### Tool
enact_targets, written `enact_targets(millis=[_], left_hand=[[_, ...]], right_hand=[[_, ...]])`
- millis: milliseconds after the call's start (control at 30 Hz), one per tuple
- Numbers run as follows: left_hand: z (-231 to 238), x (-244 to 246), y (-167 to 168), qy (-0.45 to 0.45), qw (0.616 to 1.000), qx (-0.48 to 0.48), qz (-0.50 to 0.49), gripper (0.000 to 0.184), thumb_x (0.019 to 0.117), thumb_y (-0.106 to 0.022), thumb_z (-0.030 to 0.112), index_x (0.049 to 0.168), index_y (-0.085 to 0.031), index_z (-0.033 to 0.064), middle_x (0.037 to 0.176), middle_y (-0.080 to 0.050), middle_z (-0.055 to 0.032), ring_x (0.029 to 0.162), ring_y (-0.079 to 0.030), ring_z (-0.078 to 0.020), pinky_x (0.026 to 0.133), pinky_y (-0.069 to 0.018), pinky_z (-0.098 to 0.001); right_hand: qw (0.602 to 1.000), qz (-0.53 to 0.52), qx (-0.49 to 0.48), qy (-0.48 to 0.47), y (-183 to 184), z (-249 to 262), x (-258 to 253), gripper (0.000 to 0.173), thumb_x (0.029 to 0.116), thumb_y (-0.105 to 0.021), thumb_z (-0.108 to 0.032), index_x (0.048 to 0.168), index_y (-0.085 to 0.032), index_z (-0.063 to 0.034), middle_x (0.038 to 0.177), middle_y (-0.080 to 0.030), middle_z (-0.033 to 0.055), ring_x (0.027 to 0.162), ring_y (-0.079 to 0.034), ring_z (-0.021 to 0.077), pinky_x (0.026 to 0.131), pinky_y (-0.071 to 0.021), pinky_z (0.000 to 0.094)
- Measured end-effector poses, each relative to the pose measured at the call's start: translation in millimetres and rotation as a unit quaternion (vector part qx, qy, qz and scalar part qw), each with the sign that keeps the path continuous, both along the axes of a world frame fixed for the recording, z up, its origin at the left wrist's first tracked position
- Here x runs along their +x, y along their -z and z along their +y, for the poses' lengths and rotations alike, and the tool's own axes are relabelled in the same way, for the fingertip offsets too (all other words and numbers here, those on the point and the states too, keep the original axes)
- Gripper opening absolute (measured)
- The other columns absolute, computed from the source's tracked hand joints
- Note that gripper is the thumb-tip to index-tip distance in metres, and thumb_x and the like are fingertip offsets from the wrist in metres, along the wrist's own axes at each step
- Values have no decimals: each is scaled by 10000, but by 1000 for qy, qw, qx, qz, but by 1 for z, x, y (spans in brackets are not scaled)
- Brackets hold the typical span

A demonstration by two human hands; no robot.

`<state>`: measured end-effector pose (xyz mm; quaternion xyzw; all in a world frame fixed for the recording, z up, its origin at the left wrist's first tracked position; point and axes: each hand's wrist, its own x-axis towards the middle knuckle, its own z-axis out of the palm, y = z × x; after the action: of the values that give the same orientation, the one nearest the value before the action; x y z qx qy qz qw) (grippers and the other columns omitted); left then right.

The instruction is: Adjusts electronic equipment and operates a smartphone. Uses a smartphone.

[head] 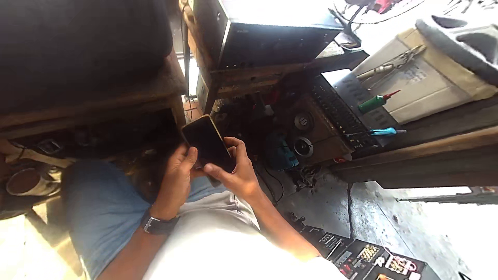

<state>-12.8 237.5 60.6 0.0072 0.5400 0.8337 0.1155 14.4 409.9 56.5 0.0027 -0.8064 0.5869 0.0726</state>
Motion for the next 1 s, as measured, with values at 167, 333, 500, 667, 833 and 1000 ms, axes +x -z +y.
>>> enact_targets(millis=[167,333,500,667,833,1000], left_hand=[[-7,-8,0,-52,998,19,-8,273,1114,-395,151,1297,-577,63,991,-730,-119,821,-747,-205,710,-651,-389],[-13,-13,4,-53,998,13,-20,254,1113,-385,126,1239,-577,19,951,-730,-118,790,-749,-200,696,-654,-377],[-23,-16,8,-76,997,11,-9,247,1116,-374,124,1220,-570,15,956,-729,-97,796,-748,-178,690,-655,-359],[-25,-22,13,-87,996,2,-25,243,1118,-367,129,1169,-585,34,926,-733,-70,778,-747,-158,676,-654,-342],[-20,-26,12,-83,996,-7,-32,240,1117,-362,129,1142,-586,47,906,-737,-52,763,-749,-146,652,-655,-336],[-23,-29,16,-89,995,-22,-28,252,1116,-356,135,1141,-599,74,913,-744,-20,779,-748,-119,664,-653,-310]], right_hand=[[978,163,78,109,-17,52,-76,287,1018,-591,-214,1211,-680,-22,1105,-680,116,980,-677,176,844,-594,368],[929,203,255,178,-21,69,-170,590,992,-552,-150,1572,-445,-163,1233,-627,161,989,-667,264,802,-596,450],[906,148,352,184,-21,41,-224,736,973,-514,-81,1647,-278,-257,1350,-577,213,972,-708,313,741,-625,454],[917,91,355,156,-28,32,-230,789,971,-501,-85,1667,-181,-273,1371,-573,186,906,-713,289,711,-617,449],[904,218,309,201,-27,66,-220,544,965,-572,-155,1505,-551,-216,1154,-651,146,926,-681,253,723,-603,412],[862,223,301,342,-58,166,-234,362,985,-598,-224,1311,-692,-97,1185,-680,153,1151,-628,295,973,-541,435]])
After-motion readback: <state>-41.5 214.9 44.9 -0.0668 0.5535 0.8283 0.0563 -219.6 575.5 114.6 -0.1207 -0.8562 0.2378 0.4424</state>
